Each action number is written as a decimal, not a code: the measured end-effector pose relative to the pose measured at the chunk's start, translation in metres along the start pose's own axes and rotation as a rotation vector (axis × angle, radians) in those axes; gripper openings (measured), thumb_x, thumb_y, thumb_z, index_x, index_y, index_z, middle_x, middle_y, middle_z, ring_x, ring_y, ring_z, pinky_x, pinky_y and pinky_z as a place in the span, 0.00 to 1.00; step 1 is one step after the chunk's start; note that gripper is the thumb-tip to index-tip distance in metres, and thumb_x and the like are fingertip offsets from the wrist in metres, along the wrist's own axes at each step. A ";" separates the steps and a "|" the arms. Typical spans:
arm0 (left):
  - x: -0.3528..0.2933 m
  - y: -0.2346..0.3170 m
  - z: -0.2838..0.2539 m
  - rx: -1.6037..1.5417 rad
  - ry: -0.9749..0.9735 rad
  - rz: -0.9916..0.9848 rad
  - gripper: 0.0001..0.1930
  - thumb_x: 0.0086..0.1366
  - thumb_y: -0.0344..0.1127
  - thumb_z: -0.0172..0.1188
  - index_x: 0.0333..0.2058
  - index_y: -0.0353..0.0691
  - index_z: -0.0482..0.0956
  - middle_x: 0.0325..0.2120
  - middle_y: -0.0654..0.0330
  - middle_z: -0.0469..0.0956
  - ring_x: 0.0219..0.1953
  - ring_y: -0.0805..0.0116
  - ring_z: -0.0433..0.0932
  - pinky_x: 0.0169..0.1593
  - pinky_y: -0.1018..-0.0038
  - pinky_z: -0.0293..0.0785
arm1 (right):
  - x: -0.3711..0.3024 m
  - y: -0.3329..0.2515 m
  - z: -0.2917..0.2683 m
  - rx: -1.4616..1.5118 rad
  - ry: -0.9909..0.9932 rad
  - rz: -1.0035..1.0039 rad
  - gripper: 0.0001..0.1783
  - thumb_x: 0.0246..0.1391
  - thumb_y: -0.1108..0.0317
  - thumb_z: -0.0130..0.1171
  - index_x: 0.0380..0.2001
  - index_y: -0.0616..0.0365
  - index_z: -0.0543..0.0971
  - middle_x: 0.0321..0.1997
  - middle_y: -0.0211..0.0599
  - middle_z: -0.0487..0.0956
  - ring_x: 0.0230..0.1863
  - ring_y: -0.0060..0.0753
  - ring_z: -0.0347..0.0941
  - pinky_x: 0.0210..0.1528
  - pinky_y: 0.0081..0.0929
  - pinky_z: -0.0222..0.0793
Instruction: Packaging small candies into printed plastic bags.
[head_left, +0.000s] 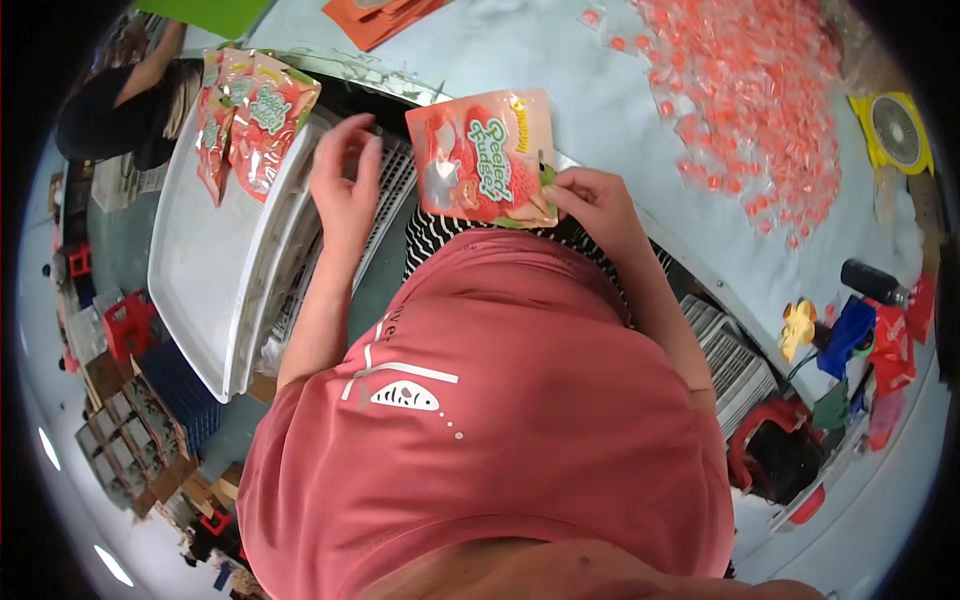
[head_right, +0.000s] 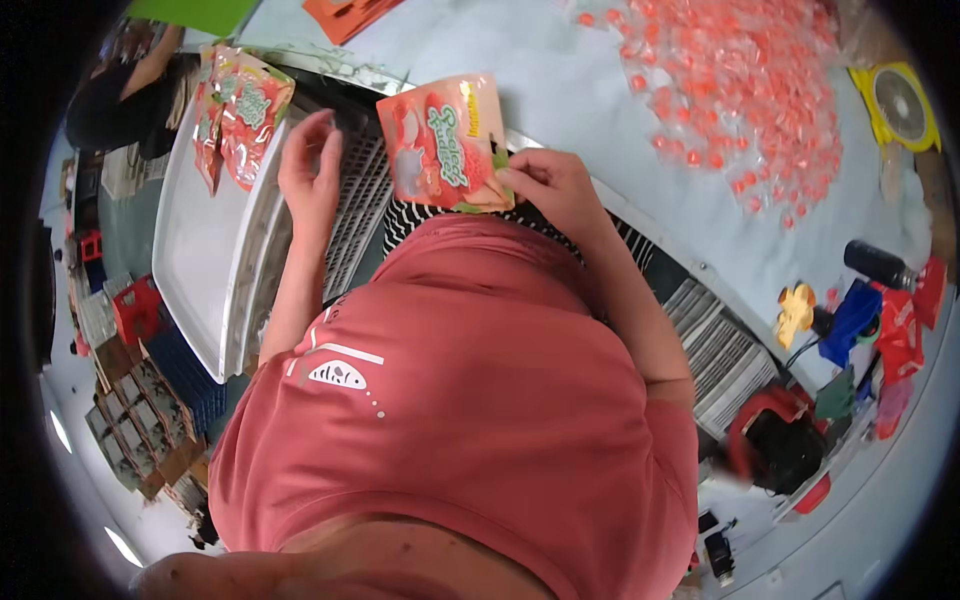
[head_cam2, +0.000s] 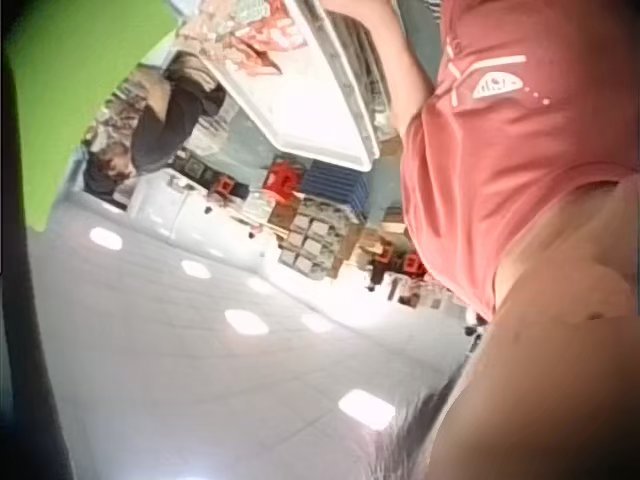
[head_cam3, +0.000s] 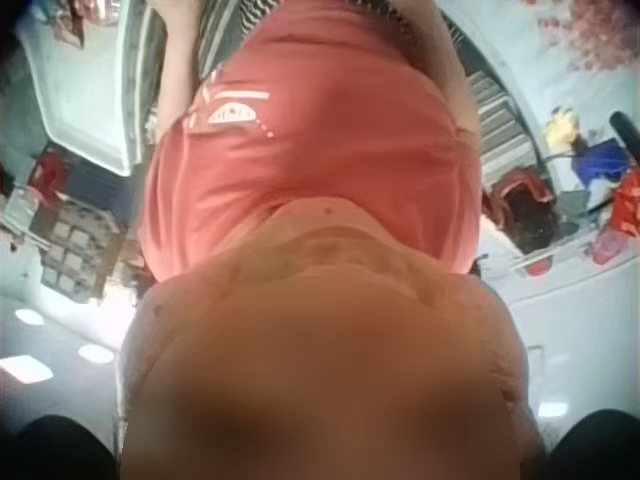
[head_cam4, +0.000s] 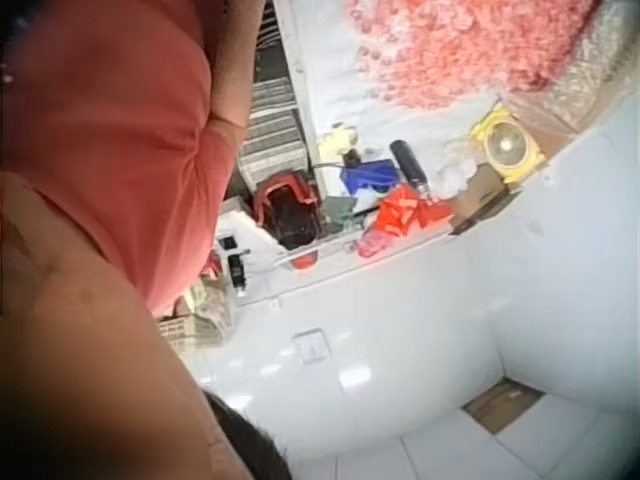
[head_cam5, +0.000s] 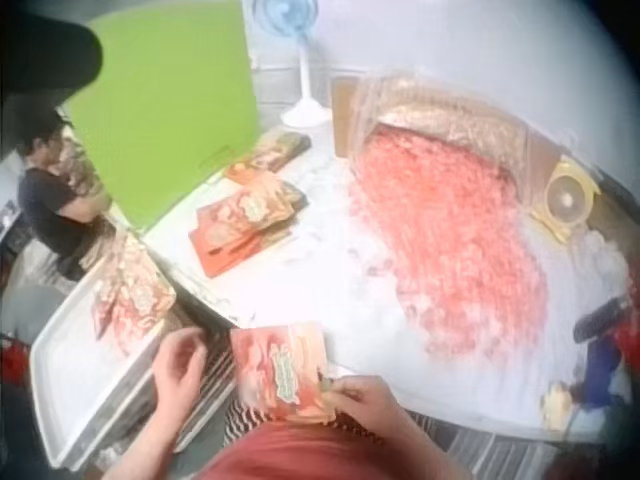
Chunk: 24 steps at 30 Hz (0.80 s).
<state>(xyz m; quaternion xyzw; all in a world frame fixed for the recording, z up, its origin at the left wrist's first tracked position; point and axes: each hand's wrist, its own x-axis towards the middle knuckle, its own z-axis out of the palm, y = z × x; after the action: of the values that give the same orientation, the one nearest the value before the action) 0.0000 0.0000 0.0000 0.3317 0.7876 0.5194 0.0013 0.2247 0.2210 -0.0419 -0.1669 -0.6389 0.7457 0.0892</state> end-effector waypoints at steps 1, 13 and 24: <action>-0.003 0.020 -0.001 -0.087 -0.076 0.003 0.08 0.66 0.26 0.60 0.43 0.35 0.81 0.35 0.61 0.81 0.35 0.73 0.79 0.41 0.78 0.75 | -0.003 -0.006 0.010 0.034 -0.016 0.056 0.05 0.62 0.72 0.60 0.35 0.64 0.81 0.28 0.26 0.80 0.29 0.13 0.73 0.33 0.14 0.69; -0.017 0.050 0.080 -0.325 -0.537 -0.299 0.15 0.65 0.35 0.66 0.22 0.38 0.72 0.14 0.70 0.71 0.17 0.82 0.68 0.21 0.79 0.61 | 0.006 -0.030 0.023 -0.192 -0.067 0.060 0.10 0.57 0.71 0.66 0.24 0.61 0.76 0.19 0.20 0.72 0.21 0.08 0.64 0.23 0.12 0.58; -0.025 0.048 0.086 -0.161 -0.312 -0.124 0.03 0.53 0.28 0.63 0.25 0.36 0.78 0.15 0.61 0.75 0.18 0.76 0.73 0.24 0.74 0.68 | 0.016 -0.023 0.029 -1.193 0.377 -0.756 0.11 0.46 0.73 0.67 0.35 0.56 0.79 0.31 0.37 0.73 0.32 0.42 0.73 0.30 0.35 0.70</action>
<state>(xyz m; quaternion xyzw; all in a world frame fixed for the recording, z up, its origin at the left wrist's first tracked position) 0.0745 0.0687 -0.0091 0.3576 0.7526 0.5221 0.1819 0.1976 0.2036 -0.0174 -0.0804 -0.9242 0.1478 0.3429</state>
